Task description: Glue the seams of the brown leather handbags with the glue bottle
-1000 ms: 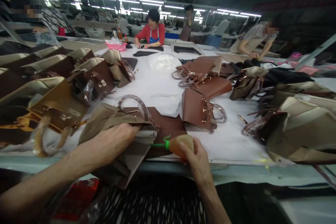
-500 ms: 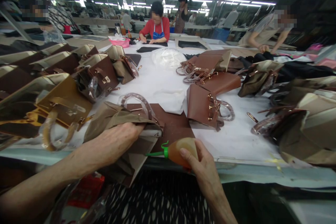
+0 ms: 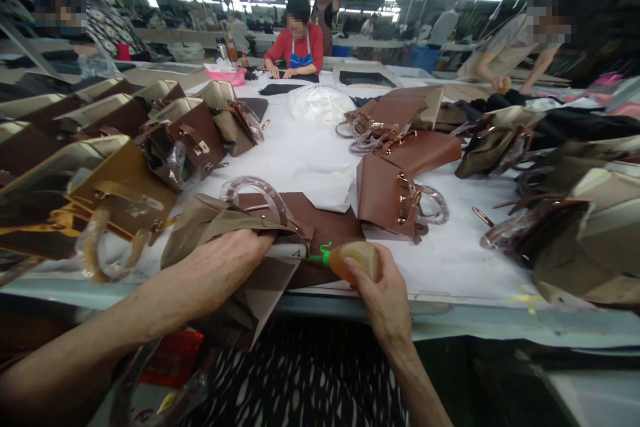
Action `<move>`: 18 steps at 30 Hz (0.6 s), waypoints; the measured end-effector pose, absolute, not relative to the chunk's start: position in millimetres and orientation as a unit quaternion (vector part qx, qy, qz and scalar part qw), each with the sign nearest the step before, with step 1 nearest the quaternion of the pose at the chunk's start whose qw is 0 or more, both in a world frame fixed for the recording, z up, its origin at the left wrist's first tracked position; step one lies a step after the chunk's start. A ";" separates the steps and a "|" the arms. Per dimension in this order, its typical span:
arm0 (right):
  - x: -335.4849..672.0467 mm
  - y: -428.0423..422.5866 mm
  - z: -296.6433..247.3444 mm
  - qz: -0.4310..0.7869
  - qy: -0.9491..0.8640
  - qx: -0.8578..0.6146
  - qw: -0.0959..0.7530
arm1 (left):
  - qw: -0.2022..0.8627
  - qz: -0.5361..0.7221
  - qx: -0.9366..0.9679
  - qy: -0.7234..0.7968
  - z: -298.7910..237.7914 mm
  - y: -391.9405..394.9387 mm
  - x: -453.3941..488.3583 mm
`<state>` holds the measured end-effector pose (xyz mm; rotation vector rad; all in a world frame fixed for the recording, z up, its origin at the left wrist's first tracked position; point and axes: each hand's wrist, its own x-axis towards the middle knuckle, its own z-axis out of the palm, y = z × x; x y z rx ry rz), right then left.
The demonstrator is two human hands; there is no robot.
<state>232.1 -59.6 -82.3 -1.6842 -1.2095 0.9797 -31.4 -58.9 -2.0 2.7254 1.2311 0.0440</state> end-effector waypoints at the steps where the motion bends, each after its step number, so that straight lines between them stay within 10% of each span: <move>1: 231.8 -61.0 -79.8 0.389 -0.480 -0.669 0.413 | 0.075 0.011 0.908 0.411 -1.1 -59.1 -30.8; 18: 233.1 -80.5 -53.0 0.523 -0.468 -0.620 0.350 | 0.074 -0.020 0.907 0.413 4.8 -57.2 -26.5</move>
